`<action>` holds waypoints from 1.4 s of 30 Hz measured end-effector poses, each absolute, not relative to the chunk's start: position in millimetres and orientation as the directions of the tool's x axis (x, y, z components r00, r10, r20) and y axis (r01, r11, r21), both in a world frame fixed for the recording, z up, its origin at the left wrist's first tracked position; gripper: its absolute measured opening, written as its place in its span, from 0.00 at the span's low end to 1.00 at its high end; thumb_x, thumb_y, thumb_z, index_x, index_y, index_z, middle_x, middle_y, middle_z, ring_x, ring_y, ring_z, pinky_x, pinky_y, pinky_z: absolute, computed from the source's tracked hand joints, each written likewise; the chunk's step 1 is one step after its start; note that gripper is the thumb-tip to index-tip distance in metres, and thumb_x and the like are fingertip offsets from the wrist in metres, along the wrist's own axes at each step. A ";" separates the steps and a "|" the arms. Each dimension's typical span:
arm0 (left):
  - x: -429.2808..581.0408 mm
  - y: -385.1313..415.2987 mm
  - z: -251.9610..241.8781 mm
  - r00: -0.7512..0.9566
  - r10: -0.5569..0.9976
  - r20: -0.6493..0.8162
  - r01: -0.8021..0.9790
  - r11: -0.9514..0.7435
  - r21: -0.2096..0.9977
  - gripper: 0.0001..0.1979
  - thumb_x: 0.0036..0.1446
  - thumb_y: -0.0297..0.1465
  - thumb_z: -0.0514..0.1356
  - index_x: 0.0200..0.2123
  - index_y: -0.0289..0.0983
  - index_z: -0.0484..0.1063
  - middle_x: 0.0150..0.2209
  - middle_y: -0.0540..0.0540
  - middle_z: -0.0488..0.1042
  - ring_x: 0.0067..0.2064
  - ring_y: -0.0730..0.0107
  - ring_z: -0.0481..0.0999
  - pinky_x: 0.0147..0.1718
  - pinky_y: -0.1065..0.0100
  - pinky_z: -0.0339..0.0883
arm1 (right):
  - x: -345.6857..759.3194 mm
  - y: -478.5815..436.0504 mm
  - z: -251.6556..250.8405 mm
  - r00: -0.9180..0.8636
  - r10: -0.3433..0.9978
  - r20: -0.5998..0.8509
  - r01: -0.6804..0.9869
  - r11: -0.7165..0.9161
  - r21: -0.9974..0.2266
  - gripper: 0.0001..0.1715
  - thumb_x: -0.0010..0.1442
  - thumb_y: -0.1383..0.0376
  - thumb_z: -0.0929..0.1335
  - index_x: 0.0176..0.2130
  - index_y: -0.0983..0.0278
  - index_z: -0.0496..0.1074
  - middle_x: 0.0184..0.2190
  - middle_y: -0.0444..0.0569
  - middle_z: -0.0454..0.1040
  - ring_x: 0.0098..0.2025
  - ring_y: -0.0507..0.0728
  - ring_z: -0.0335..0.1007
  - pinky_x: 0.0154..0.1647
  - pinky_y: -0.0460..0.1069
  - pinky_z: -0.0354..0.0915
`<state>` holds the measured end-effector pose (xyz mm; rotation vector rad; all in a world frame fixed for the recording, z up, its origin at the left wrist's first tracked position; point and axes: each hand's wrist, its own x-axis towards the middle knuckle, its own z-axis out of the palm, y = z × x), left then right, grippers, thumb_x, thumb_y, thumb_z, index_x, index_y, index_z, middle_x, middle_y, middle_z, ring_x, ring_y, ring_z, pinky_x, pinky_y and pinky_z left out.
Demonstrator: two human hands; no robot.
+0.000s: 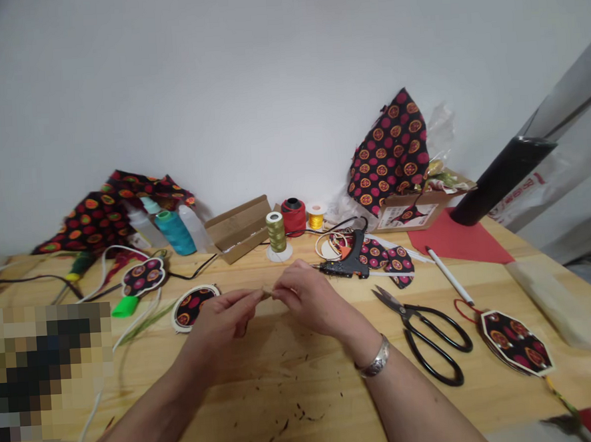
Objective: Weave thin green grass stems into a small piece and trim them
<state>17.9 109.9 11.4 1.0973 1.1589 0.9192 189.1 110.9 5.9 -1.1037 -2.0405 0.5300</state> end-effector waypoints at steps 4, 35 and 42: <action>17.1 111.8 7.8 0.216 0.937 -0.276 -0.131 0.308 0.942 0.10 0.44 0.32 0.61 0.16 0.34 0.69 0.14 0.57 0.55 0.15 0.82 0.47 0.15 0.73 0.36 | 189.4 112.1 3.9 -0.340 0.840 0.422 0.529 0.542 -0.653 0.09 0.59 0.69 0.65 0.27 0.64 0.70 0.25 0.46 0.69 0.35 0.54 0.62 0.36 0.49 0.60; 16.9 111.9 9.4 0.230 0.951 -0.207 -0.163 0.247 0.955 0.10 0.51 0.34 0.60 0.22 0.33 0.70 0.24 0.44 0.78 0.15 0.83 0.51 0.15 0.74 0.43 | 192.4 114.2 4.1 -0.323 0.847 0.421 0.581 0.529 -0.618 0.09 0.58 0.71 0.65 0.27 0.64 0.70 0.25 0.46 0.68 0.34 0.54 0.63 0.36 0.48 0.60; 15.2 108.2 14.8 0.252 0.956 -0.153 -0.038 0.167 0.985 0.19 0.55 0.38 0.55 0.19 0.33 0.75 0.18 0.47 0.73 0.16 0.79 0.52 0.16 0.71 0.43 | 191.6 112.7 6.8 -0.326 0.839 0.435 0.573 0.541 -0.615 0.10 0.59 0.71 0.65 0.26 0.65 0.69 0.25 0.46 0.68 0.33 0.54 0.62 0.36 0.48 0.59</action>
